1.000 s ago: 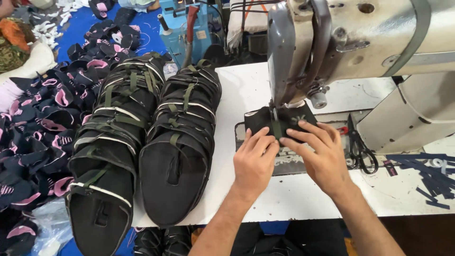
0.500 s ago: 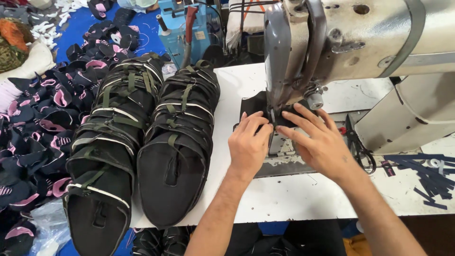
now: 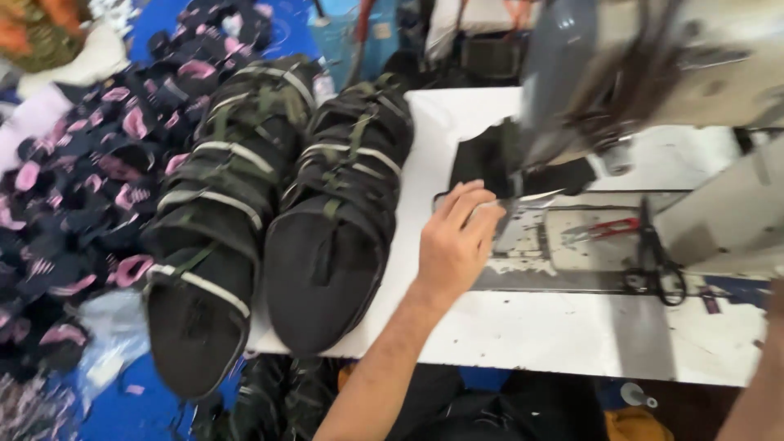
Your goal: The person sorts through a pile of black sandals with green straps, selecting pairs and placing them on a table. They then use a sewing machine to stitch the straps onto the sandals, guiding the material under the needle and cutting the thread after each piece.
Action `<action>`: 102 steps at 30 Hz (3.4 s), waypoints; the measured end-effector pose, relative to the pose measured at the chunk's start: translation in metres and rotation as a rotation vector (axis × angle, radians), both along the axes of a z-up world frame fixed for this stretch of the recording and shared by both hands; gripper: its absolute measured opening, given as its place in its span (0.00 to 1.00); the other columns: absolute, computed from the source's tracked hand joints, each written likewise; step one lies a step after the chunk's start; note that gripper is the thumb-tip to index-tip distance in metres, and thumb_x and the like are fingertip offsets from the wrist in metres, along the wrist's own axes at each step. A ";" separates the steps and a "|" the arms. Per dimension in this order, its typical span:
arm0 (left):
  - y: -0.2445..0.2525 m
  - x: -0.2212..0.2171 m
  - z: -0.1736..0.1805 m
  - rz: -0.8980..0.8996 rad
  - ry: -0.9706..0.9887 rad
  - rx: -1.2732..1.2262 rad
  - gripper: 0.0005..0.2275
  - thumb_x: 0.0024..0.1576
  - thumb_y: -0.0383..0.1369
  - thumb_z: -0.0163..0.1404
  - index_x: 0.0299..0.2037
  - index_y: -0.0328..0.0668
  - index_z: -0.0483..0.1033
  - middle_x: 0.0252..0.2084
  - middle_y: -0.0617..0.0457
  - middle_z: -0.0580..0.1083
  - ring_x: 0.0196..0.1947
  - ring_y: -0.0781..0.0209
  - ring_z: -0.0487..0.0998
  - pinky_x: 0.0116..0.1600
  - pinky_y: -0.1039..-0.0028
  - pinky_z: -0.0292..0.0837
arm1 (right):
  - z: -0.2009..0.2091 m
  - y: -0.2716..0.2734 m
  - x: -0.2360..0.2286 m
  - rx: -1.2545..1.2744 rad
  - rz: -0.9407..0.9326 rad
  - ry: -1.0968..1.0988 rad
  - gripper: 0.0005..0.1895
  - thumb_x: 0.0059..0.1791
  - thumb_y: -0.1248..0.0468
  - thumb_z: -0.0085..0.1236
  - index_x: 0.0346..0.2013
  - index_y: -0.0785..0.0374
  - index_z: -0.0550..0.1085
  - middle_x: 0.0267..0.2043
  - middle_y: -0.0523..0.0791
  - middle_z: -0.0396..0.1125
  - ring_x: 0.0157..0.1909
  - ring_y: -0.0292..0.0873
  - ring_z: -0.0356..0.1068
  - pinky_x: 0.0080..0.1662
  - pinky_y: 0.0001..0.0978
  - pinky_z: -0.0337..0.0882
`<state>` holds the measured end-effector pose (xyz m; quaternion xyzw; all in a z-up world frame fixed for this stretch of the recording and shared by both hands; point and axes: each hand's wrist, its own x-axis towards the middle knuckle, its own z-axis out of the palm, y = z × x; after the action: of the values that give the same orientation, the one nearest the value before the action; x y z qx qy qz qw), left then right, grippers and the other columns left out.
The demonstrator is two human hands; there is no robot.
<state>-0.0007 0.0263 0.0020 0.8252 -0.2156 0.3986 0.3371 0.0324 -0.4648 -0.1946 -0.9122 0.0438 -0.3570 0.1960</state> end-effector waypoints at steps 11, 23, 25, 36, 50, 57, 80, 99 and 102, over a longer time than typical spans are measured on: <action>0.098 -0.024 -0.070 0.249 0.481 -1.104 0.15 0.60 0.30 0.54 0.55 0.38 0.69 0.45 0.47 0.74 0.42 0.63 0.73 0.47 0.71 0.71 | 0.169 0.409 -0.055 0.823 1.307 0.526 0.28 0.59 0.51 0.39 0.68 0.65 0.63 0.70 0.49 0.63 0.70 0.46 0.62 0.68 0.40 0.61; 0.007 -0.129 -0.090 0.174 1.207 0.317 0.13 0.67 0.41 0.45 0.47 0.36 0.72 0.37 0.39 0.76 0.40 0.42 0.79 0.45 0.56 0.74 | 0.139 0.358 -0.100 0.269 0.897 0.052 0.16 0.45 0.64 0.62 0.48 0.57 0.77 0.58 0.45 0.68 0.67 0.53 0.60 0.67 0.51 0.58; -0.005 -0.129 -0.087 0.049 1.002 0.300 0.11 0.62 0.35 0.47 0.45 0.34 0.72 0.35 0.40 0.76 0.38 0.41 0.79 0.44 0.55 0.75 | 0.128 0.331 -0.109 0.234 0.824 0.011 0.15 0.45 0.64 0.63 0.46 0.58 0.77 0.55 0.45 0.69 0.64 0.53 0.62 0.63 0.50 0.61; 0.007 -0.130 0.033 -0.113 0.695 0.020 0.18 0.50 0.25 0.54 0.51 0.23 0.73 0.30 0.37 0.74 0.33 0.38 0.76 0.37 0.54 0.71 | 0.063 0.209 -0.144 1.137 1.172 0.465 0.11 0.54 0.57 0.57 0.37 0.62 0.78 0.38 0.48 0.75 0.42 0.42 0.72 0.47 0.35 0.71; 0.031 -0.088 0.101 -0.789 1.043 0.066 0.17 0.51 0.41 0.58 0.47 0.40 0.78 0.37 0.44 0.79 0.39 0.43 0.82 0.43 0.62 0.76 | 0.235 0.234 -0.134 0.362 0.844 0.968 0.28 0.39 0.51 0.74 0.48 0.60 0.77 0.45 0.44 0.71 0.49 0.42 0.70 0.52 0.35 0.71; 0.007 -0.006 0.030 -0.142 0.538 0.227 0.14 0.49 0.39 0.63 0.38 0.41 0.78 0.34 0.49 0.77 0.40 0.45 0.77 0.48 0.57 0.67 | 0.204 0.277 -0.031 0.090 0.554 0.501 0.18 0.46 0.57 0.66 0.45 0.63 0.75 0.38 0.51 0.74 0.42 0.52 0.74 0.42 0.39 0.71; 0.000 0.042 0.014 -0.036 0.308 -0.060 0.06 0.53 0.31 0.59 0.37 0.42 0.76 0.37 0.56 0.79 0.42 0.54 0.76 0.56 0.60 0.57 | 0.155 0.241 0.031 0.827 0.591 0.407 0.07 0.55 0.63 0.58 0.46 0.61 0.74 0.38 0.38 0.68 0.41 0.31 0.64 0.44 0.25 0.66; 0.004 0.150 0.002 -0.075 0.358 -0.124 0.28 0.44 0.33 0.68 0.55 0.34 0.71 0.48 0.45 0.75 0.50 0.49 0.73 0.55 0.62 0.67 | 0.133 0.184 0.026 0.589 0.186 0.435 0.11 0.60 0.61 0.45 0.50 0.62 0.74 0.36 0.53 0.72 0.40 0.55 0.71 0.43 0.41 0.70; -0.006 0.171 -0.008 -0.198 0.588 -0.242 0.26 0.38 0.29 0.69 0.47 0.36 0.72 0.39 0.50 0.75 0.40 0.61 0.75 0.47 0.70 0.72 | 0.207 0.211 0.020 0.486 0.257 0.291 0.12 0.57 0.59 0.53 0.51 0.63 0.71 0.39 0.49 0.71 0.41 0.49 0.71 0.47 0.40 0.70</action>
<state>0.1705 0.0201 -0.0061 0.8339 -0.1394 0.1315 0.5176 0.0519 -0.2539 0.0128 -0.8783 0.0399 -0.1740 0.4434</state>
